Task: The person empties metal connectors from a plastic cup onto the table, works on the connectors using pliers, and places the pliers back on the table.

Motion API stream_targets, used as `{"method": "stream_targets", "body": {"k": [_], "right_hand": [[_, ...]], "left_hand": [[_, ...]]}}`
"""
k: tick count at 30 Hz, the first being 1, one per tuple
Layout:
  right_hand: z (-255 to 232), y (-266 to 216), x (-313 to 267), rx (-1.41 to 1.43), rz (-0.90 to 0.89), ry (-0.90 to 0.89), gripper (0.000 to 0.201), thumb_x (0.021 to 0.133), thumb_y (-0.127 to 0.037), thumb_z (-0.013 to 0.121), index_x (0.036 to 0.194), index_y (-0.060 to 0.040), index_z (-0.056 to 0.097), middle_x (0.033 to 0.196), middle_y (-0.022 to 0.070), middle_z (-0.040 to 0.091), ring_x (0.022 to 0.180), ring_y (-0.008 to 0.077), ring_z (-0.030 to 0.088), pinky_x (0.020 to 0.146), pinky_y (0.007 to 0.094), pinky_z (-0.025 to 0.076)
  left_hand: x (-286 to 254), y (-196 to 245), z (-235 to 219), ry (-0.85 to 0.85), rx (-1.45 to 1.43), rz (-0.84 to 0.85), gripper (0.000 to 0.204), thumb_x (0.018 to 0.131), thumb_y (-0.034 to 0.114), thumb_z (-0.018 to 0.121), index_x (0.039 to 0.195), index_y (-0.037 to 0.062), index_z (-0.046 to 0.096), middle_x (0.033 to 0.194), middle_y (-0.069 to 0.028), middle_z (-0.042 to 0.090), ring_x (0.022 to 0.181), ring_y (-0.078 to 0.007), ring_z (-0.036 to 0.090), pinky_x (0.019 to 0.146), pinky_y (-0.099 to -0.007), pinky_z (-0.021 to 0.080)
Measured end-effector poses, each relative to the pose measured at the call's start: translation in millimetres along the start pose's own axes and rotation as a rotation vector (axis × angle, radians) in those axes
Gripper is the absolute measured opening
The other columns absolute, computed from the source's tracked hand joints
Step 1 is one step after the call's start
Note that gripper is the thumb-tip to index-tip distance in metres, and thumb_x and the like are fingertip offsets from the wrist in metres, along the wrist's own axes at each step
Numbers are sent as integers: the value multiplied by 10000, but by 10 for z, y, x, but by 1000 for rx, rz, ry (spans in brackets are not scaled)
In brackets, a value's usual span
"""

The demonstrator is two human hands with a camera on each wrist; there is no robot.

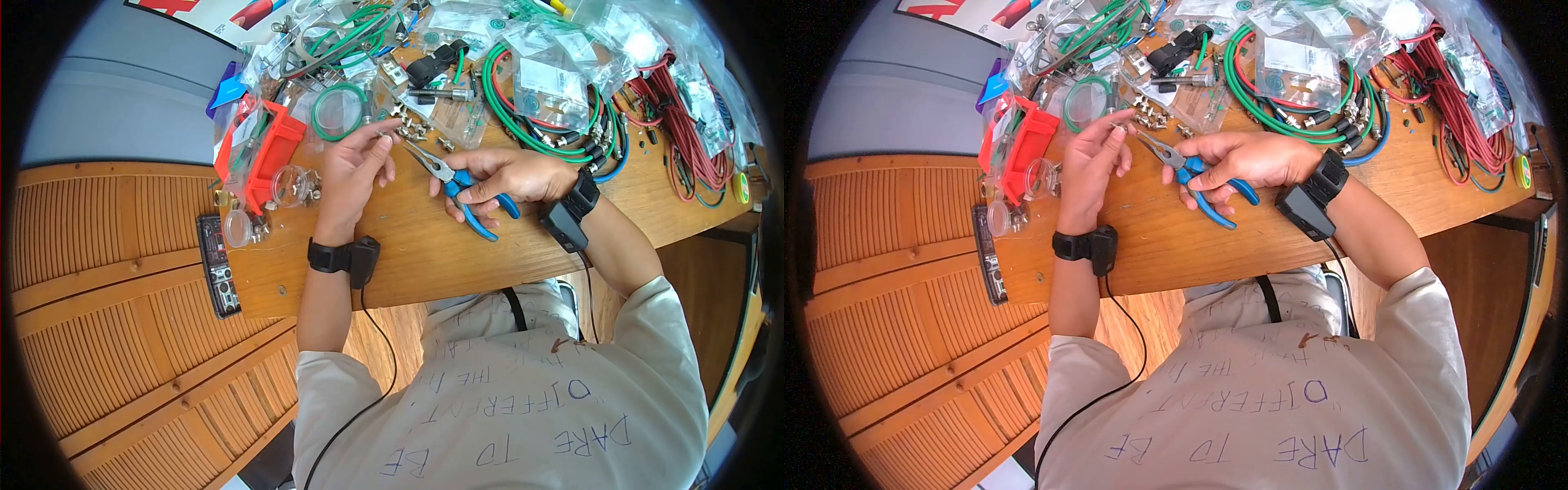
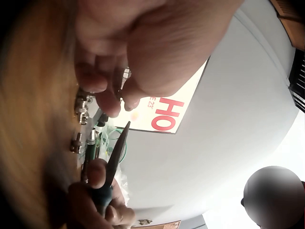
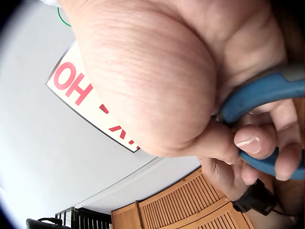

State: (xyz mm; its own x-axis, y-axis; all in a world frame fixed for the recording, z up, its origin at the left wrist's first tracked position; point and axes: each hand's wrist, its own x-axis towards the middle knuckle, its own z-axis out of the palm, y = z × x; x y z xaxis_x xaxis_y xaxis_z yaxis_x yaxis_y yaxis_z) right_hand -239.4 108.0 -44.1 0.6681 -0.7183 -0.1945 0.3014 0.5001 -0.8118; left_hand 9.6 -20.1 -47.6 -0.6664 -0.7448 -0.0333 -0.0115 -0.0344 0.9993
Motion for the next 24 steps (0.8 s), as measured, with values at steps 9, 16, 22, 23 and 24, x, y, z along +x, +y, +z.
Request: {"method": "stream_targets", "body": {"k": [9, 16, 22, 23, 24], "right_hand": [[-25, 30, 19, -34, -15, 6, 318, 1071, -48, 576, 1386, -26, 533, 1047, 108, 688, 697, 89, 583, 656, 236, 510], [-25, 28, 18, -23, -24, -10, 321, 1072, -40, 566, 1390, -18, 526, 1066, 115, 681, 693, 91, 578, 655, 254, 516], [-14, 21, 11, -12, -1, 7, 327, 1073, -51, 572, 1395, -24, 524, 1054, 98, 670, 683, 86, 557, 638, 275, 512], [-16, 21, 12, -1, 0, 2, 327, 1073, -52, 573, 1395, -24, 524, 1046, 92, 666, 681, 84, 554, 635, 278, 511], [-17, 23, 13, 11, 1, -2, 328, 1073, -54, 574, 1395, -24, 524, 1038, 86, 662, 678, 82, 551, 631, 280, 510]], "left_hand": [[-2, -64, 47, -1, -41, 29, 280, 1031, 119, 711, 1280, 13, 639, 1076, -87, 728, 620, -73, 579, 538, -193, 419], [-6, -44, 76, 13, 55, 66, 236, 994, 55, 741, 1207, 1, 653, 1012, -65, 726, 642, -66, 598, 528, -192, 413], [-10, -72, 71, -9, 59, 81, 223, 985, 44, 749, 1189, 0, 670, 972, -32, 704, 647, -61, 596, 528, -191, 407], [-11, -73, 74, -4, 58, 85, 224, 984, 44, 751, 1188, 3, 670, 959, -29, 704, 644, -60, 593, 528, -190, 406], [-13, -74, 73, -3, 58, 84, 224, 984, 44, 751, 1188, 3, 670, 959, -29, 704, 644, -60, 593, 528, -190, 406]]}}
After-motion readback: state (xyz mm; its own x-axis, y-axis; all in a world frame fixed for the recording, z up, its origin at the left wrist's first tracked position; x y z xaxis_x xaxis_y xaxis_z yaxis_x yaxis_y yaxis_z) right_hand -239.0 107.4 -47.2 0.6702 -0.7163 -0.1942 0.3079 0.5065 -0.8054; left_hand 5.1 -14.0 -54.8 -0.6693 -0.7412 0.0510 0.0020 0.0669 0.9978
